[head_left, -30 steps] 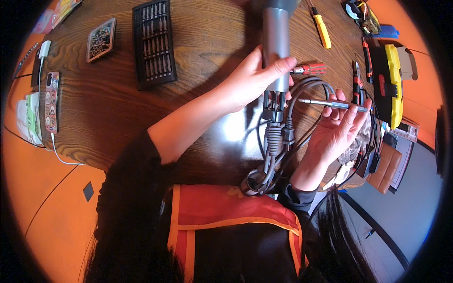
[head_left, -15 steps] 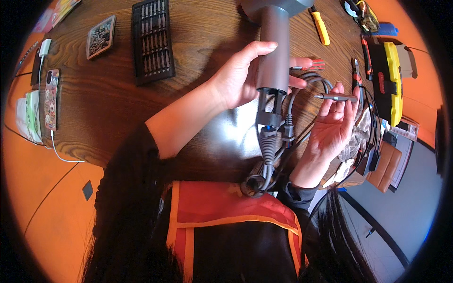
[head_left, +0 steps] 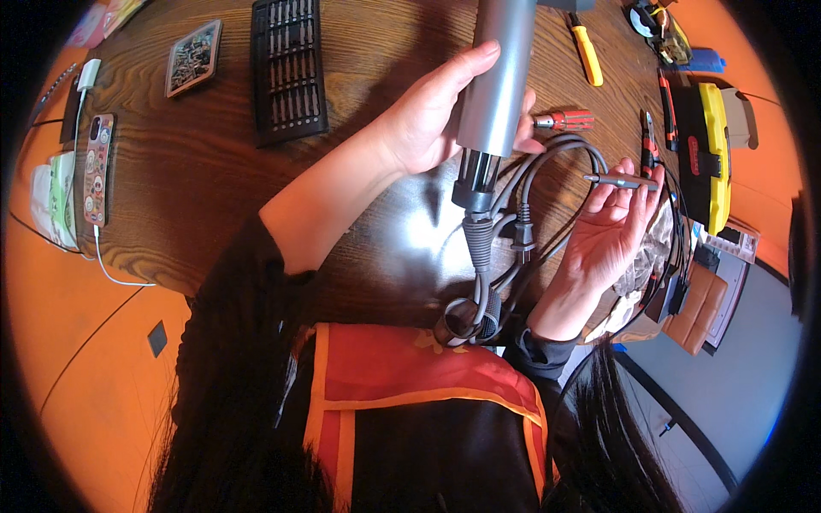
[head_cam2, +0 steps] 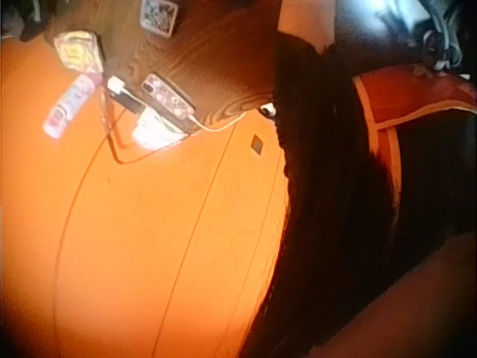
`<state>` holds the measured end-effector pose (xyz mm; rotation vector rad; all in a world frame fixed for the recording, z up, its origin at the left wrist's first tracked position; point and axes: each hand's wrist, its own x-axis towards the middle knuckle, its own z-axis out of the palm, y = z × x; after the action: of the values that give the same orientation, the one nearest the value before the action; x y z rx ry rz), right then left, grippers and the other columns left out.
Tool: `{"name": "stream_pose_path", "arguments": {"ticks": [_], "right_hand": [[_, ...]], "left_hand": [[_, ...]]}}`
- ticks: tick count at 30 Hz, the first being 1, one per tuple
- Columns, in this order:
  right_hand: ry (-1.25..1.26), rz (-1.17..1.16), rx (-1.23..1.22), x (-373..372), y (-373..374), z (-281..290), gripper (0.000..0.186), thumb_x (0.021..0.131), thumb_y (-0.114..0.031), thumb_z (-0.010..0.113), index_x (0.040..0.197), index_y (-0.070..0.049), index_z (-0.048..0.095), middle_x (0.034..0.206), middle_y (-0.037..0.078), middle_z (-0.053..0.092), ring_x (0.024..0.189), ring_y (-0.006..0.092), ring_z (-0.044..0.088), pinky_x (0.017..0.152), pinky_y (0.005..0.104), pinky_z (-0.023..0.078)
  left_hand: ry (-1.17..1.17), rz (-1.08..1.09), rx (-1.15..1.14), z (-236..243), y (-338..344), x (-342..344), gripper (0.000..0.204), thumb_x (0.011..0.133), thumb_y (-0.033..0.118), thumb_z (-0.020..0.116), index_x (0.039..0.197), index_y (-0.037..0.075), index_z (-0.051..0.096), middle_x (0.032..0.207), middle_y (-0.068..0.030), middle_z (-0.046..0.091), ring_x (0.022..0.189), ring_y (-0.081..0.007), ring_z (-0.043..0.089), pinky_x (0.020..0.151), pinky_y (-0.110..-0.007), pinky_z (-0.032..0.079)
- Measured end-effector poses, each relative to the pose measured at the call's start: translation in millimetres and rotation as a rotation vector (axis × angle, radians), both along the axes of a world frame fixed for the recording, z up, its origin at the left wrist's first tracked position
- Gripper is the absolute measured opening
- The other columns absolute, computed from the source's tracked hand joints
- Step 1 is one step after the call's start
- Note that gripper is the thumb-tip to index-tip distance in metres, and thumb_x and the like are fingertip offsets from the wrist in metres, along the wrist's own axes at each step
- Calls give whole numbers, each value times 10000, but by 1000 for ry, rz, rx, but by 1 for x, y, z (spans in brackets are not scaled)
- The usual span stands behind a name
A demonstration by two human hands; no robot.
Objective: The person wipes a hairdryer with a cloth, then uses a screwdriver to remove a screw from the hairdryer's base. They place the screwdriver and screw into a case and continue to manipulate the hairdryer.
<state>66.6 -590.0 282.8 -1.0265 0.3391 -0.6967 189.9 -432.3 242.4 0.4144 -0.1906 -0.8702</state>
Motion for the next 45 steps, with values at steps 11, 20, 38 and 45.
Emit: {"name": "stream_pose_path", "arguments": {"ticks": [11,20,38,45], "right_hand": [[-149,404,391,1,27,0,568,901,-129,483,1376,-114,172,920,176,590,839,256,629,863,537,472],[-54,594,373,5,33,-1,582,892,-78,471,1380,-82,154,879,222,593,758,288,642,803,525,503],[-128,-37,-627,-9,43,16,639,855,-219,582,1352,-310,191,842,98,560,702,166,566,613,395,565],[-114,22,-976,-21,50,10,407,851,-373,559,945,9,454,760,130,522,699,225,559,699,403,546]], "left_hand": [[-277,250,402,-2,-3,-3,456,910,512,342,1067,85,372,744,-96,557,527,-197,597,452,-276,483],[-211,323,277,-12,-8,-7,351,917,359,412,1096,56,419,773,-95,558,603,-196,612,530,-283,512],[-45,331,291,-6,1,-2,410,854,352,575,1071,95,343,756,-97,534,570,-188,585,494,-322,510],[62,306,188,-8,-9,-4,306,902,329,499,1122,170,357,738,-69,518,567,-201,573,530,-345,508]]}}
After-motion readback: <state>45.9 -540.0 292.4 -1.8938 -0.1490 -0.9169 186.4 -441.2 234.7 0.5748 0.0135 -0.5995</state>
